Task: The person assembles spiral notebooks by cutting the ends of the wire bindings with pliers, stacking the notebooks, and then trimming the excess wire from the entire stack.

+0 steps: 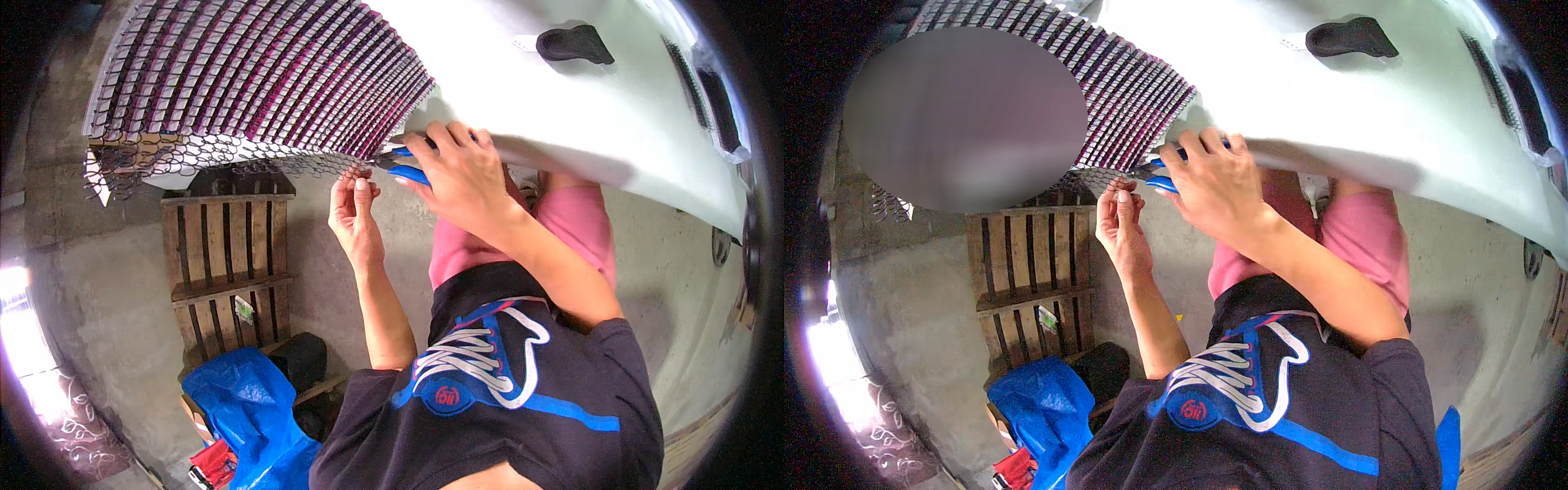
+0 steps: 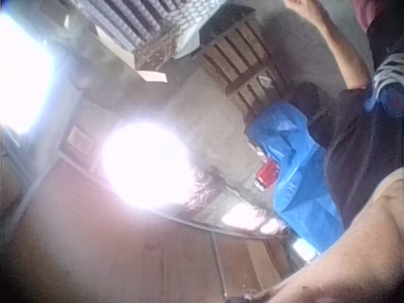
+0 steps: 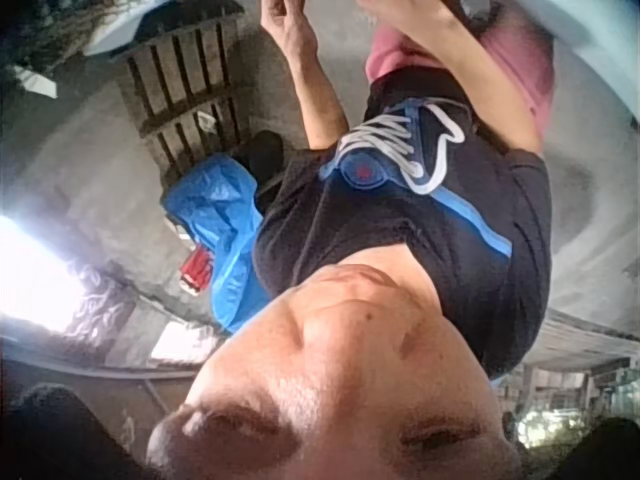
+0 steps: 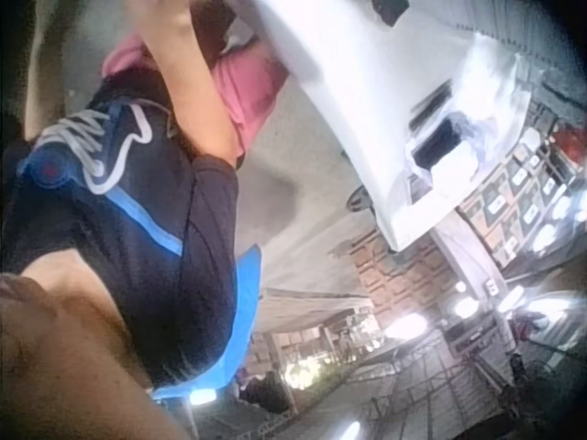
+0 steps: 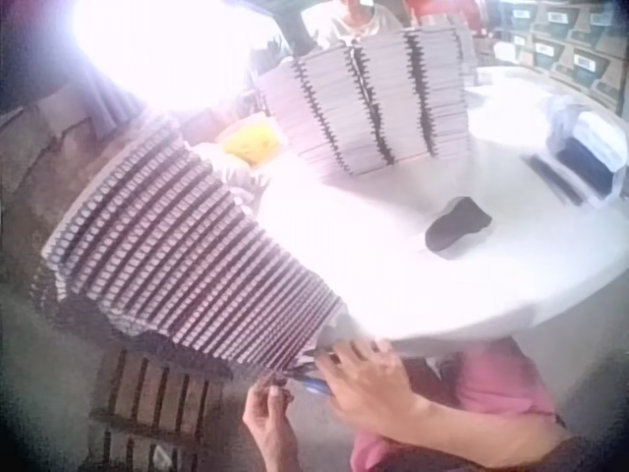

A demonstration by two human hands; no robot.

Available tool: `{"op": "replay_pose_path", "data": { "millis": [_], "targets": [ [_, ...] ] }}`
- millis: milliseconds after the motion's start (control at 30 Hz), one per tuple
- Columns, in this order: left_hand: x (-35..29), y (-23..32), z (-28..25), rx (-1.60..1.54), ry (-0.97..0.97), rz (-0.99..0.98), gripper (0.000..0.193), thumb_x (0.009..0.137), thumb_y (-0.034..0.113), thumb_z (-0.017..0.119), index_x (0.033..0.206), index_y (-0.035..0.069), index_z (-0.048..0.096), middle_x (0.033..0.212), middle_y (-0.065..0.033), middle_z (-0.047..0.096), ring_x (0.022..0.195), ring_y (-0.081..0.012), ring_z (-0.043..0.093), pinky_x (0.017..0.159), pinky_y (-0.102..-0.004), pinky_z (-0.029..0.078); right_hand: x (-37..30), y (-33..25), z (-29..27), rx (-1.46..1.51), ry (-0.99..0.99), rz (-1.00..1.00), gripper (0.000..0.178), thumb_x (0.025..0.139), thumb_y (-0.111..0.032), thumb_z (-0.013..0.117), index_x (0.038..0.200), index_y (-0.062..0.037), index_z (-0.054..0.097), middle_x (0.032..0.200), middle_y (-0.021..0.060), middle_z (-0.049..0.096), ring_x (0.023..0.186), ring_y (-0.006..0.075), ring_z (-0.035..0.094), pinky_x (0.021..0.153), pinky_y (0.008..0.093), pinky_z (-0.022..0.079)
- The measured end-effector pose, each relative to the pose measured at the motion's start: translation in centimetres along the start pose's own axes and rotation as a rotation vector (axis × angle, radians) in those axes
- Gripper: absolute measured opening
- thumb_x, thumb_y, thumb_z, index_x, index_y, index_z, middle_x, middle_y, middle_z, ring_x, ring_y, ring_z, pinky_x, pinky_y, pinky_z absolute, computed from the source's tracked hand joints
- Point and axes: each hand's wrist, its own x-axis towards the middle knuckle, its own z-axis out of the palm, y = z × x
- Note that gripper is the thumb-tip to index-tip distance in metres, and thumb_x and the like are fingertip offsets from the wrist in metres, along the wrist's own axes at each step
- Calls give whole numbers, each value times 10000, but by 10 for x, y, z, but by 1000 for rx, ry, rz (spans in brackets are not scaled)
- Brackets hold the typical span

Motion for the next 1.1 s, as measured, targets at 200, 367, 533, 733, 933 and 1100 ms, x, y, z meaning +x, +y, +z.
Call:
{"op": "replay_pose_path", "data": {
  "millis": [200,367,533,733,933,1100],
  "targets": [
    [0,-3,0,78,19,44,197,932,154,548,1066,15,585,1014,-61,609,823,-88,543,762,-240,460,3,2,-1,64,-1,-8,363,686,-336,717,938,-101,603,877,47,567,877,226,557,747,399,407],
    [1,-1,1,60,17,34,189,931,145,548,1060,12,588,1008,-61,613,815,-91,545,759,-240,461,5,3,1,33,7,-30,311,686,-308,707,889,-94,611,835,49,573,843,226,567,720,396,422],
    [1,-3,-1,28,20,25,224,922,163,567,1073,-1,589,981,-62,628,811,-89,557,747,-241,474,7,4,2,52,-7,-37,329,696,-339,703,892,-95,602,819,62,581,820,234,578,698,388,445],
    [1,0,2,-50,11,-4,220,930,159,552,1074,-2,591,987,-56,618,791,-77,543,742,-229,468,6,12,15,27,-56,-43,359,721,-409,689,883,-106,588,745,67,569,684,250,592,621,390,477],
    [-3,-4,4,-431,-22,-216,205,927,120,534,1095,8,568,980,-58,606,822,-91,562,761,-212,469,4,10,3,3,-59,-23,282,724,-286,653,923,-94,597,813,64,586,812,240,601,709,414,461],
    [-1,-2,2,-711,-23,-341,226,941,132,496,1104,-16,544,966,-75,585,838,-104,541,800,-222,480,-1,5,-1,-40,19,-44,309,723,-285,654,985,-136,586,892,20,548,914,191,538,774,410,386]
  ]
}}
